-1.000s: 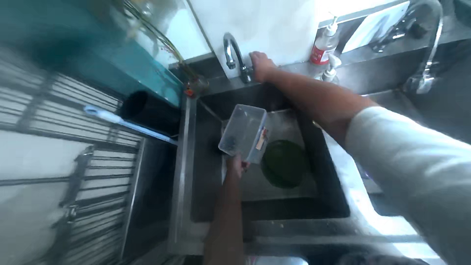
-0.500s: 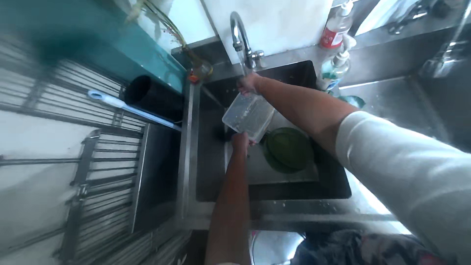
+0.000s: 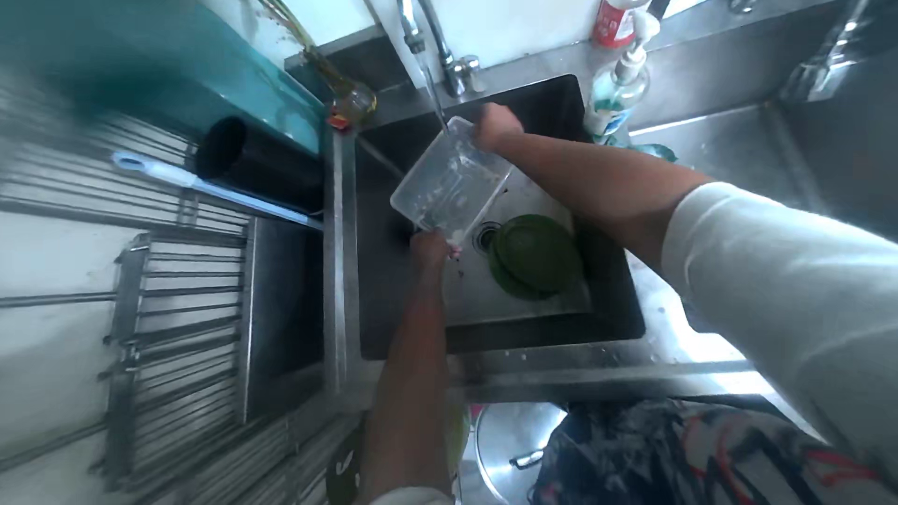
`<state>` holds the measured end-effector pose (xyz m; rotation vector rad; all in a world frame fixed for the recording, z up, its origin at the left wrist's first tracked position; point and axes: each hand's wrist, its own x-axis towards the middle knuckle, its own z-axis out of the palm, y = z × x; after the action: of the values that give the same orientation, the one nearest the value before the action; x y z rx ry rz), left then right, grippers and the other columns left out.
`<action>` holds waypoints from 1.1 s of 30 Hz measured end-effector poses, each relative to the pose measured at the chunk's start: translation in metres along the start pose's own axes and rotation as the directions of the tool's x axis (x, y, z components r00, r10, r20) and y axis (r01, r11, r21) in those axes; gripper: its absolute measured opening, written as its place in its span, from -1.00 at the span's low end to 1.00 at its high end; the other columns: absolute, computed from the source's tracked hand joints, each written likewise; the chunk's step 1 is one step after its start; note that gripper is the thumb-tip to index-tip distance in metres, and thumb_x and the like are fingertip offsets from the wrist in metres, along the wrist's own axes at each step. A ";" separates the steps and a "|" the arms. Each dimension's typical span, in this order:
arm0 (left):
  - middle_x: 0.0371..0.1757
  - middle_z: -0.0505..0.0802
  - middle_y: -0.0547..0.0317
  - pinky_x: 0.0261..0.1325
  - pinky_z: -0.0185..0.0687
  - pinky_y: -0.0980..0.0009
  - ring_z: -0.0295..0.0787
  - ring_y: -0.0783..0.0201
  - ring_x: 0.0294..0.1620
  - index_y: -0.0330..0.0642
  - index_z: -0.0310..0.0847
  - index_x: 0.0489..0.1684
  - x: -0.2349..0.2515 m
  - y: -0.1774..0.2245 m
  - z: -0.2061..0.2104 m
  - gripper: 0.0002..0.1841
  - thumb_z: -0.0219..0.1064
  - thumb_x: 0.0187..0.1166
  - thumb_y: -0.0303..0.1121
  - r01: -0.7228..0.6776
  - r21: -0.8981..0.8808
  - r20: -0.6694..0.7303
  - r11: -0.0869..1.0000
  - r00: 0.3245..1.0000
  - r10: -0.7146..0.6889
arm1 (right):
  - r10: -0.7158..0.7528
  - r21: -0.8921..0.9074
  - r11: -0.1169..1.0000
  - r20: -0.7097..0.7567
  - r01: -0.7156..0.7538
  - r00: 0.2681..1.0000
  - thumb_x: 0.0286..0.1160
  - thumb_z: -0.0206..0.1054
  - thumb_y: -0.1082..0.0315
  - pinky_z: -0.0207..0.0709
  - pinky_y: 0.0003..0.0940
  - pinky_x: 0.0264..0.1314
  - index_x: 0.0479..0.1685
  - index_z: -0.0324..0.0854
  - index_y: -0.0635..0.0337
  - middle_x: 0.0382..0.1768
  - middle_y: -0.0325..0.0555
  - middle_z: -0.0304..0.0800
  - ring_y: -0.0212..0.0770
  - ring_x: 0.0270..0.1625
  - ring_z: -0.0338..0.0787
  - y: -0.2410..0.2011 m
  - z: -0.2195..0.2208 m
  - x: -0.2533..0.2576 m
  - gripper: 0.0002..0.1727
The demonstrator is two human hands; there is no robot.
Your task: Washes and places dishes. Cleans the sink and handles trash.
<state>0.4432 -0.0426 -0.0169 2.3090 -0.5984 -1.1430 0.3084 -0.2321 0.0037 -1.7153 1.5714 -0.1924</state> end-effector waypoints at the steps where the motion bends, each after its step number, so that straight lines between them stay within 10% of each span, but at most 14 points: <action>1: 0.00 0.80 -0.28 -0.11 0.81 0.17 0.85 0.07 -0.26 -0.48 0.55 0.28 -0.003 0.000 -0.005 -0.59 0.01 0.88 -0.24 -0.005 0.030 -0.001 1.000 1.000 0.005 | 0.014 -0.038 0.999 0.006 -0.014 1.000 0.54 0.41 0.16 0.50 0.42 0.38 0.41 0.60 0.28 0.45 0.31 0.62 0.31 0.52 0.61 0.014 -0.001 0.001 -0.47; 9: -0.08 0.78 -0.26 -0.18 0.78 0.23 0.80 0.13 -0.33 -0.50 0.54 0.26 -0.009 -0.017 -0.019 -0.62 0.02 0.88 -0.28 0.010 0.088 0.036 0.996 0.999 -0.013 | -0.019 -0.022 0.999 0.201 0.024 0.979 0.92 0.00 0.07 0.45 0.35 0.50 0.30 0.67 0.36 0.31 0.37 0.73 0.32 0.44 0.69 0.088 0.025 -0.017 -0.47; 16: -0.02 0.78 -0.25 -0.15 0.79 0.19 0.80 0.12 -0.33 -0.47 0.56 0.26 -0.002 0.006 -0.008 -0.60 -0.01 0.86 -0.26 -0.086 0.088 0.118 0.992 0.990 0.076 | 0.066 -0.092 0.994 0.059 -0.061 0.996 0.90 0.01 0.09 0.48 0.42 0.40 0.26 0.68 0.32 0.28 0.36 0.74 0.34 0.41 0.70 0.082 -0.017 -0.031 -0.51; 21: 0.10 0.76 -0.32 -0.07 0.75 0.15 0.78 0.06 -0.23 -0.42 0.42 0.52 0.004 -0.001 -0.047 -0.59 0.08 0.81 -0.38 -0.087 0.172 0.042 0.981 0.996 0.081 | 0.152 -0.191 0.976 0.252 -0.105 0.956 0.68 0.25 0.31 0.47 0.34 0.42 0.27 0.61 0.48 0.38 0.40 0.64 0.30 0.45 0.65 0.042 0.000 -0.036 -0.61; 23: -0.06 0.74 -0.18 -0.15 0.64 0.26 0.64 0.19 -0.32 -0.43 0.51 0.42 0.008 -0.005 -0.058 -0.64 0.11 0.80 -0.39 -0.062 0.189 0.032 0.980 0.998 0.057 | 0.218 -0.170 0.971 0.340 -0.169 0.915 0.69 0.24 0.36 0.55 0.16 0.24 0.29 0.57 0.49 0.29 0.34 0.64 0.16 0.25 0.70 0.033 0.007 -0.038 -0.63; 26: -0.50 0.53 0.24 -0.52 0.42 0.53 0.38 0.44 -0.65 -0.26 0.57 -0.03 0.024 0.000 -0.062 -0.79 0.12 0.77 -0.31 0.041 0.112 0.003 0.993 0.999 -0.042 | 0.339 -0.068 0.937 0.425 -0.343 0.839 0.67 0.19 0.34 0.38 -0.40 -0.45 -0.01 0.56 0.29 -0.40 -0.10 0.46 -0.29 -0.53 0.42 0.039 0.010 -0.030 -0.81; 28: -0.57 0.43 0.31 -0.62 0.30 0.56 0.25 0.46 -0.72 -0.18 0.51 -0.18 0.031 0.015 -0.061 -0.78 0.07 0.79 -0.25 0.061 0.093 0.020 0.994 0.998 -0.063 | 0.419 0.047 0.860 0.504 -0.509 0.755 0.64 0.18 0.33 0.36 -0.45 -0.56 -0.03 0.54 0.25 -0.49 -0.14 0.43 -0.31 -0.63 0.39 0.053 0.008 -0.019 -0.84; 31: -0.37 0.50 0.17 -0.48 0.31 0.42 0.29 0.35 -0.56 -0.25 0.59 0.03 0.027 0.050 -0.054 -0.59 0.05 0.84 -0.05 -0.091 0.248 0.040 0.964 0.996 0.084 | 0.440 0.145 0.776 0.572 -0.613 0.692 0.67 0.09 0.30 0.39 -0.48 -0.67 -0.20 0.52 0.20 -0.66 -0.17 0.46 -0.32 -0.75 0.44 0.075 0.003 -0.030 -0.82; 33: 0.09 0.67 -0.34 0.07 0.52 -0.04 0.58 -0.08 -0.03 -0.48 0.53 0.34 0.026 0.077 -0.050 -0.34 0.02 0.84 0.10 -0.166 0.346 0.086 0.923 0.986 0.145 | 0.367 0.120 0.820 0.641 -0.560 0.675 0.83 -0.06 0.27 0.33 -0.55 -0.69 -0.22 0.52 0.21 -0.71 -0.23 0.42 -0.39 -0.78 0.39 0.085 0.001 -0.045 -0.68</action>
<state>0.4863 -0.1065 0.0400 2.4713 -1.0666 -1.1031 0.2329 -0.1853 -0.0327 -0.9303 1.3469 0.3301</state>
